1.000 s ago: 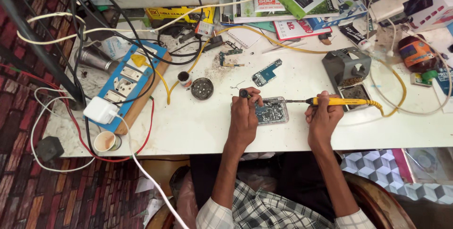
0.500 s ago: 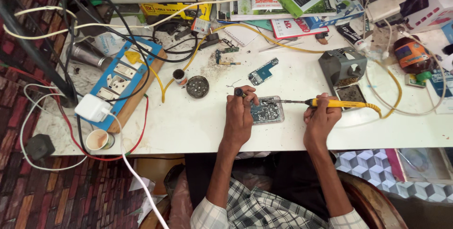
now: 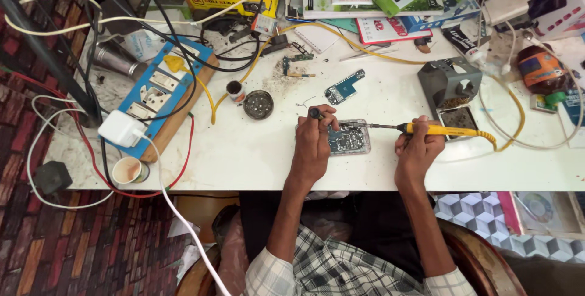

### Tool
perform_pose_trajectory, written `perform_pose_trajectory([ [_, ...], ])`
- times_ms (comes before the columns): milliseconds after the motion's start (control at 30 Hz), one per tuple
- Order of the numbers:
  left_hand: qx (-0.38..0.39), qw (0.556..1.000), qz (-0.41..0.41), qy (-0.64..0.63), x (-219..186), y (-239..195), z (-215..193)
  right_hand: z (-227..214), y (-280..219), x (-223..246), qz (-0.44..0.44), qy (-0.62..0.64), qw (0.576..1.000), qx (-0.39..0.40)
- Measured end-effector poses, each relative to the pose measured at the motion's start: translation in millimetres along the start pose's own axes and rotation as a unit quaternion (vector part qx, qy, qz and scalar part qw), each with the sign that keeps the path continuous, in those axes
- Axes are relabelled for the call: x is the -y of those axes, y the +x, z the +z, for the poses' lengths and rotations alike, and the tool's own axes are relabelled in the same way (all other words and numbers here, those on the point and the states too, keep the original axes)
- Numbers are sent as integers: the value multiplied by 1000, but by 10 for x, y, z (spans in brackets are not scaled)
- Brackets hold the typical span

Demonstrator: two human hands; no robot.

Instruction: The person uses a soldering iron and a small tool to work on a circuit board placed on a cluttered workbench. They repeatedly apply the soldering iron to various points on the board while holding it steady with the other hand.

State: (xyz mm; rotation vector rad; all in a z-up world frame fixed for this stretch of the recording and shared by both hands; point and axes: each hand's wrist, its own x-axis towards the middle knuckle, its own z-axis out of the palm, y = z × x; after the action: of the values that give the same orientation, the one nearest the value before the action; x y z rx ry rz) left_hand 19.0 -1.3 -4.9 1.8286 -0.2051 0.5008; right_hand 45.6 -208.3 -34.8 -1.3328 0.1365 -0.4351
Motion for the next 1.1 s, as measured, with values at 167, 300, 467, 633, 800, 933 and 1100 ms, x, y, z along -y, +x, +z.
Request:
perform_pose_trajectory([
  [167, -4, 1000, -7, -28, -23, -3, -16, -10, -8, 32, 2, 10, 1000, -8],
  [300, 2, 999, -32, -25, -41, 7, -28, -5, -13, 34, 1, 10, 1000, -5],
  [467, -13, 999, -19, -27, -53, -3, -16, -15, 7, 32, 10, 19, 1000, -14],
  [633, -7, 1000, -23, -20, -51, 31, -38, -7, 7, 13, 2, 10, 1000, -10],
  [800, -3, 1000, -25, -13, -68, 13, -58, -26, 13, 6, 1, 2, 1000, -2],
  [933, -8, 1000, -23, -5, -59, 5, -46, -23, 33, -11, 12, 19, 1000, -10],
  [1100, -19, 1000, 4, -11, -15, 1, -34, -10, 26, 9, 15, 36, 999, -24],
])
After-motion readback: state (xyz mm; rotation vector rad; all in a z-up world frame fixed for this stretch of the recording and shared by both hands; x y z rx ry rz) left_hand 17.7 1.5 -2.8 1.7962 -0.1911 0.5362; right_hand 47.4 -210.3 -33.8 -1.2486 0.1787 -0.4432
